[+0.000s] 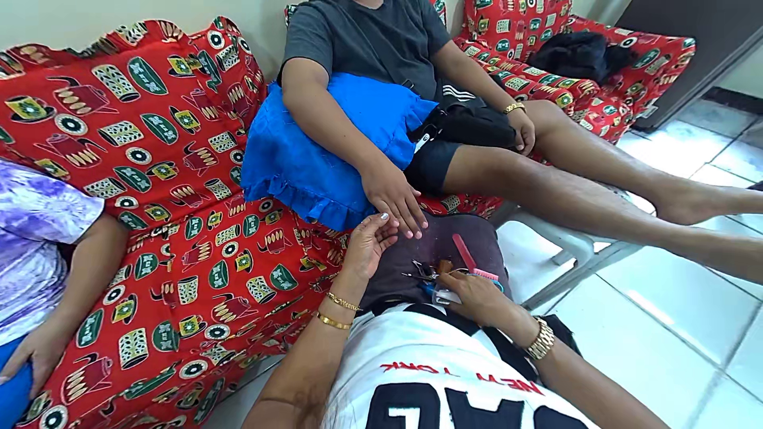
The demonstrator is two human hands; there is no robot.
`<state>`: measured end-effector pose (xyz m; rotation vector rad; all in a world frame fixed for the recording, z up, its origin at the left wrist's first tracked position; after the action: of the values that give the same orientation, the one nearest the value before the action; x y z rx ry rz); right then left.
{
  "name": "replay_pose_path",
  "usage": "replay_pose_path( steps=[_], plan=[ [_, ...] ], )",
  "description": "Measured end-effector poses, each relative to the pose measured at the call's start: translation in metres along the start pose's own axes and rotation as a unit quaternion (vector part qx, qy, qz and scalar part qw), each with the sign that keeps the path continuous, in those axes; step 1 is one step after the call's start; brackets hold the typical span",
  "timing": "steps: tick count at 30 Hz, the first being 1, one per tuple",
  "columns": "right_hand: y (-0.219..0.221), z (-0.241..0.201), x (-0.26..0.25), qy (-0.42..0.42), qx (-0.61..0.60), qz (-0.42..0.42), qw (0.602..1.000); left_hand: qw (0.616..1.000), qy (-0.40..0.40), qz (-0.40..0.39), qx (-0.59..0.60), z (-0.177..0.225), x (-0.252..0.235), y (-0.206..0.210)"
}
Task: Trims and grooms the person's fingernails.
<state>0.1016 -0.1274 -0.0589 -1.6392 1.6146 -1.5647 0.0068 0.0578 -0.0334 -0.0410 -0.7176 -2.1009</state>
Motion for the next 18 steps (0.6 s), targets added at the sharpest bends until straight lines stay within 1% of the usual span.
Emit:
replay_pose_path(
  steps=[2,3,5,6,7,8,9,11,12,13,15,16,18],
  plan=[
    [-0.004,0.003,0.000,-0.025,-0.031,0.004,0.999,1.000,0.002,-0.002,0.000,0.000,0.000,0.001],
    [-0.009,0.007,0.002,-0.040,-0.070,0.028,0.996,1.000,0.001,-0.002,-0.001,0.000,0.000,0.000],
    [-0.020,0.022,0.011,-0.072,-0.180,0.071,0.978,1.000,-0.002,0.003,-0.002,0.000,0.000,0.000],
    [-0.024,0.030,0.017,-0.098,-0.246,0.086,0.960,1.000,-0.004,0.006,-0.001,-0.001,0.000,0.000],
    [-0.027,0.038,0.023,-0.128,-0.316,0.101,0.935,1.000,-0.005,0.008,0.001,-0.002,-0.001,-0.001],
    [-0.028,0.042,0.026,-0.159,-0.392,0.115,0.899,1.000,-0.005,0.009,0.003,-0.003,-0.001,-0.001],
    [-0.031,0.043,0.028,-0.185,-0.470,0.119,0.855,1.000,-0.005,0.010,0.003,-0.004,-0.002,-0.001],
    [-0.034,0.031,0.027,-0.218,-0.593,0.097,0.769,1.000,-0.003,0.007,0.004,-0.006,-0.004,0.000],
    [-0.034,0.021,0.023,-0.220,-0.638,0.079,0.734,1.000,-0.002,0.006,0.005,-0.007,-0.005,0.000],
    [-0.033,0.010,0.019,-0.216,-0.669,0.060,0.709,1.000,0.000,0.006,0.005,-0.008,-0.005,0.001],
    [-0.033,-0.008,0.006,-0.201,-0.693,0.040,0.691,1.000,0.002,0.006,0.003,-0.008,-0.005,0.001],
    [-0.035,-0.015,-0.002,-0.197,-0.697,0.033,0.689,1.000,0.004,0.007,0.002,-0.007,-0.005,0.000],
    [-0.040,-0.023,-0.017,-0.203,-0.687,0.018,0.698,1.000,0.008,0.008,-0.005,-0.006,-0.005,-0.002]
  ],
)
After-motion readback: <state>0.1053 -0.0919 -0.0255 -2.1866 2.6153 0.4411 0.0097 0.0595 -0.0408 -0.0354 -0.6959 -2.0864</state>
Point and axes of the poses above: each hand's wrist, its own x-axis away from the middle knuckle, its own y-axis out of the palm, z = x × y, the point moved 6 cm from there along -x, towards the middle knuckle, and after that the axes turned 4 degrees about z, right-handed, at the moved point
